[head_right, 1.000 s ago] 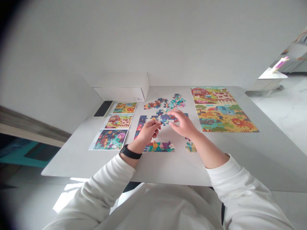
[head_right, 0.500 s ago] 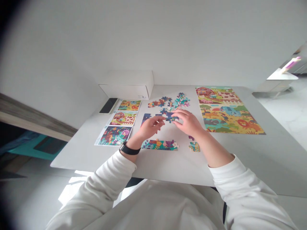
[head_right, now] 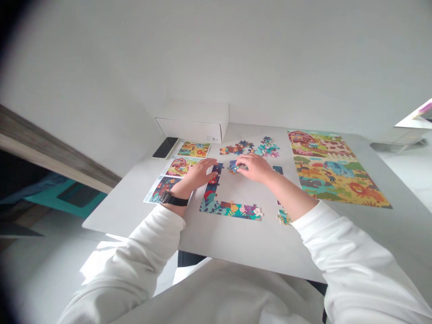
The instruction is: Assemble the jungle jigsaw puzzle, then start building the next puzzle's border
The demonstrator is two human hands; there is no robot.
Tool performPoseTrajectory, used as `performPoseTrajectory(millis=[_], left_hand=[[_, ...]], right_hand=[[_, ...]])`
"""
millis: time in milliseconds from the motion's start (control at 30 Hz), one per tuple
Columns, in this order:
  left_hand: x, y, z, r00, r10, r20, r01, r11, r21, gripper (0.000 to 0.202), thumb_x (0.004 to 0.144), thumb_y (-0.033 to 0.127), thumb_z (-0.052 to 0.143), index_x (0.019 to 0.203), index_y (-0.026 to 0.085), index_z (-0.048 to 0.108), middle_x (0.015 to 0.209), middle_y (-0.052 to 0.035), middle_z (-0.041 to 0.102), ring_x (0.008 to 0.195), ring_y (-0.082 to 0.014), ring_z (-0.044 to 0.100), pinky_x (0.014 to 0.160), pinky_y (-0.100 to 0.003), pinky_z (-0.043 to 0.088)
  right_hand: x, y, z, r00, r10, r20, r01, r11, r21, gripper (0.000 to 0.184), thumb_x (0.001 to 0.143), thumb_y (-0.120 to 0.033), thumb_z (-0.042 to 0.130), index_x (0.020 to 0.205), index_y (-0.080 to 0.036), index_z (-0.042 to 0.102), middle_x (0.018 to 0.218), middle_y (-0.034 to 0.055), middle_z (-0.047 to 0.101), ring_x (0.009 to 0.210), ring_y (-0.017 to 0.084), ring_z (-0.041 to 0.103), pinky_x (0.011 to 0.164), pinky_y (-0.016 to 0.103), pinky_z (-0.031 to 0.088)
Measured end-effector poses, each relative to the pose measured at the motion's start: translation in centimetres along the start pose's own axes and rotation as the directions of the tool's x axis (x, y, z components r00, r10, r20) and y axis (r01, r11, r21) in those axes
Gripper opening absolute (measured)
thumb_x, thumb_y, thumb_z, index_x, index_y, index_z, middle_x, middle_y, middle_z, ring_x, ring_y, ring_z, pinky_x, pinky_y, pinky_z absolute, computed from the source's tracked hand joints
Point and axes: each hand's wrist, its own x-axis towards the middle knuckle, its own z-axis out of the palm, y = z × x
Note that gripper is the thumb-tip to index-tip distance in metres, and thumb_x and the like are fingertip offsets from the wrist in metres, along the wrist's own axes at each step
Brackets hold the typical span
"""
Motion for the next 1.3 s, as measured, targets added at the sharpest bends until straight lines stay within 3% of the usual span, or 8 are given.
performPoseTrajectory(millis=[200, 433, 900, 1300], left_hand=[[0.1, -0.2, 0.5, 0.998, 0.005, 0.058, -0.005, 1.000, 0.009, 0.046, 0.093, 0.020, 0.070, 0.138, 0.018, 0.072, 0.152, -0.0160, 0.067, 0.145, -0.0320, 0.061, 0.128, -0.048, 0.045], [0.1, -0.3, 0.7, 0.999, 0.004, 0.054, -0.002, 1.000, -0.031, 0.043, 0.092, 0.017, 0.067, 0.134, 0.020, 0.074, 0.144, -0.0128, 0.071, 0.136, -0.0296, 0.067, 0.121, -0.045, 0.051], [0.0, 0.0, 0.8, 0.999, -0.006, 0.051, 0.009, 0.998, -0.064, 0.037, 0.093, 0.018, 0.069, 0.129, 0.021, 0.077, 0.139, -0.0114, 0.074, 0.133, -0.0293, 0.068, 0.122, -0.043, 0.051], [-0.2, -0.1, 1.2, 0.997, 0.034, 0.068, -0.032, 0.999, -0.038, 0.049, 0.096, 0.014, 0.059, 0.142, 0.024, 0.075, 0.148, -0.0121, 0.067, 0.136, -0.0280, 0.066, 0.123, -0.042, 0.051]], right_hand=[[2.7, 0.9, 3.2, 0.998, 0.001, 0.062, 0.002, 0.999, -0.041, 0.014, 0.090, -0.023, 0.078, 0.104, -0.027, 0.081, 0.119, 0.0083, 0.083, 0.115, 0.032, 0.074, 0.104, 0.047, 0.055], [3.2, 1.9, 4.9, 0.994, -0.004, 0.113, 0.008, 0.999, -0.040, 0.020, 0.089, -0.022, 0.078, 0.107, -0.028, 0.084, 0.116, 0.0077, 0.084, 0.112, 0.031, 0.075, 0.105, 0.048, 0.055], [3.1, 1.4, 5.4, 0.992, -0.002, 0.128, 0.021, 0.988, -0.151, 0.022, 0.090, -0.023, 0.077, 0.111, -0.027, 0.085, 0.117, 0.0083, 0.084, 0.112, 0.033, 0.073, 0.104, 0.049, 0.054], [3.2, 1.4, 5.1, 0.987, -0.028, 0.157, 0.044, 0.994, -0.099, 0.024, 0.091, -0.021, 0.076, 0.110, -0.030, 0.086, 0.120, 0.0068, 0.083, 0.117, 0.032, 0.072, 0.111, 0.052, 0.051]])
